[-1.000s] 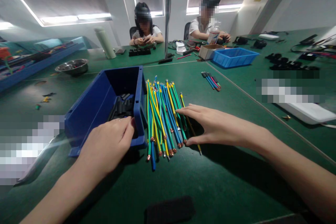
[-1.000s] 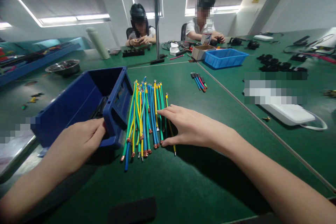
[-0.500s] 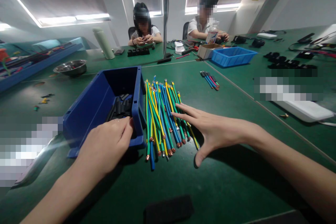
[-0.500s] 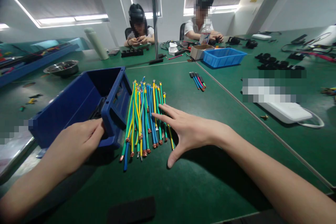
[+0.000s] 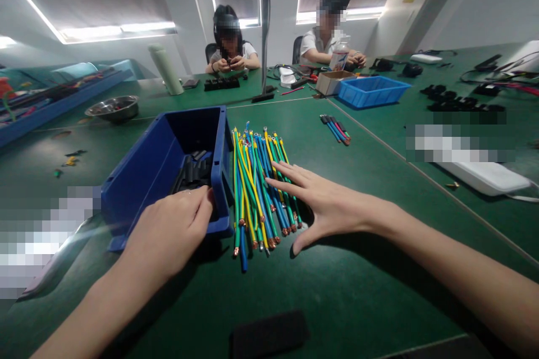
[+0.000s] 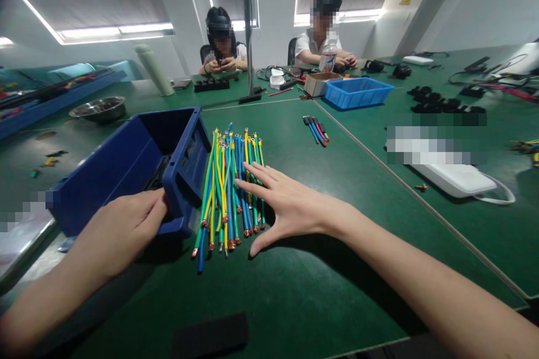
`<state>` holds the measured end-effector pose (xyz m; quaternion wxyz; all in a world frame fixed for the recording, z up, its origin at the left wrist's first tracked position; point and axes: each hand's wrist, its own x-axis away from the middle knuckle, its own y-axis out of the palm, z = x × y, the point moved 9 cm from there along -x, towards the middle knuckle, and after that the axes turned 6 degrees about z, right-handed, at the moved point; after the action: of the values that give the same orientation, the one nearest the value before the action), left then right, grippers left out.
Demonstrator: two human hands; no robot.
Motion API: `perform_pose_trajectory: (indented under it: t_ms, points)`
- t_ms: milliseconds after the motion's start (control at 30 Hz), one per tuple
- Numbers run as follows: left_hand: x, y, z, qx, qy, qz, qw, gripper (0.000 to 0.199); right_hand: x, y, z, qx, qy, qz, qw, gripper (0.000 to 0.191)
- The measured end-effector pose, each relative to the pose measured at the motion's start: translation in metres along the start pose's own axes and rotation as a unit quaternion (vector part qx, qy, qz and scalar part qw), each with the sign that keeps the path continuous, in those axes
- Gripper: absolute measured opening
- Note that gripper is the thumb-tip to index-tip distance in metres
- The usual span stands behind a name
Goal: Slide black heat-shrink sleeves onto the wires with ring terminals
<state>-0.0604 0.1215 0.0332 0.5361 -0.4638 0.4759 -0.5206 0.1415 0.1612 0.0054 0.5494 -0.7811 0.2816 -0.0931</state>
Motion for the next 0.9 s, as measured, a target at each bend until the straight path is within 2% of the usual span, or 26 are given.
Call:
perform_pose_trajectory:
  t_ms: [133,433,533,767,900]
  points:
    - [-0.001,0.0,0.001,-0.002,-0.006,-0.003,1.0,0.041,-0.005,0.007,-0.006,0.026,-0.001,-0.001,1.0,0.102]
    - [-0.002,-0.001,0.001,-0.005,-0.006,0.001,1.0,0.042,-0.006,-0.013,-0.018,0.081,-0.052,0.034,0.995,0.081]
    - [-0.002,-0.002,0.001,-0.009,-0.003,0.002,1.0,0.043,-0.005,-0.015,-0.017,0.061,-0.049,0.041,0.996,0.077]
    - [-0.001,-0.002,0.002,-0.012,0.004,0.003,1.0,0.045,-0.004,-0.015,-0.008,0.007,0.003,0.001,1.0,0.074]
    - [-0.001,-0.002,0.003,-0.011,0.006,0.006,1.0,0.046,-0.008,-0.019,-0.008,0.007,-0.009,0.029,1.0,0.07]
